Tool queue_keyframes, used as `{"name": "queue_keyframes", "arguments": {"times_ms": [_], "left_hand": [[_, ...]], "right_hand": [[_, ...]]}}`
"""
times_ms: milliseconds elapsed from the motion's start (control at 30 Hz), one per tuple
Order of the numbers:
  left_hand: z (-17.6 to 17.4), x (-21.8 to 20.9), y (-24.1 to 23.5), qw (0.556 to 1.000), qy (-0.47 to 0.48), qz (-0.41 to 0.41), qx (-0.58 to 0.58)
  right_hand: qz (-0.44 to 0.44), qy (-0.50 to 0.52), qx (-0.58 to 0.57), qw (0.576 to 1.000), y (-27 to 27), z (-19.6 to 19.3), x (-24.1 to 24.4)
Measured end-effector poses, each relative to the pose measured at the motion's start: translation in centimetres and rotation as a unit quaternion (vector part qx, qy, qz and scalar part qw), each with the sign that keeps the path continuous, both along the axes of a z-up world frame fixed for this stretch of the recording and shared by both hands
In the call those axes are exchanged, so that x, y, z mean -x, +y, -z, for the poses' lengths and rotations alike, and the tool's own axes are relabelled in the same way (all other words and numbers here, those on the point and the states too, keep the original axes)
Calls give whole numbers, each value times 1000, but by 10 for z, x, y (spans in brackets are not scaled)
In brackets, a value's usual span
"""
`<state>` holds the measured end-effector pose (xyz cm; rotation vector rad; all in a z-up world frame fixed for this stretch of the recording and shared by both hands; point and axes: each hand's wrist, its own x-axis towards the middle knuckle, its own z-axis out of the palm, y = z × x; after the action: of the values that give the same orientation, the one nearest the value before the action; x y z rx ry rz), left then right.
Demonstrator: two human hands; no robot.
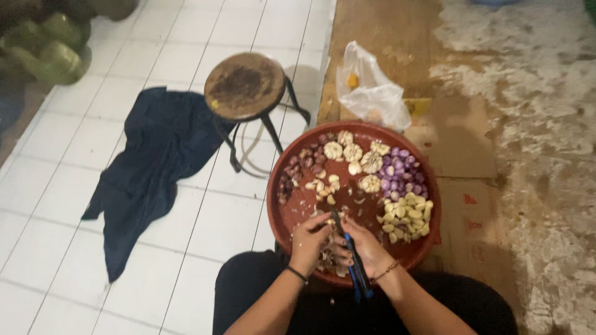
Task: The person sits on the floor and peels garlic cloves by hand, separating the cloves and removing the outer skins. The peeled cloves are placed in a red tray alongside other garlic and shallots.
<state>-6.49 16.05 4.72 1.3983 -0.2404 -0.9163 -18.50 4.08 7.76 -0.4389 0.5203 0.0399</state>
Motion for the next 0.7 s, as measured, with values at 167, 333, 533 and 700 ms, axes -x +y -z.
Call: {"name": "queue_keyframes", "arguments": {"times_ms": [167, 333, 533, 700], "left_hand": [[0, 2, 0, 997, 39, -15, 68], [-8, -9, -4, 976, 157, -55, 140], [-15, -32, 5, 980, 157, -64, 108], [-12, -32, 5, 985, 95, -51, 134]], "right_hand": [[0, -49, -14, 999, -1, -4, 1], [36, -45, -6, 998, -8, -5, 1], [-9, -47, 169, 984, -26, -10, 3], [-189, 84, 510, 835, -12, -31, 0]]}}
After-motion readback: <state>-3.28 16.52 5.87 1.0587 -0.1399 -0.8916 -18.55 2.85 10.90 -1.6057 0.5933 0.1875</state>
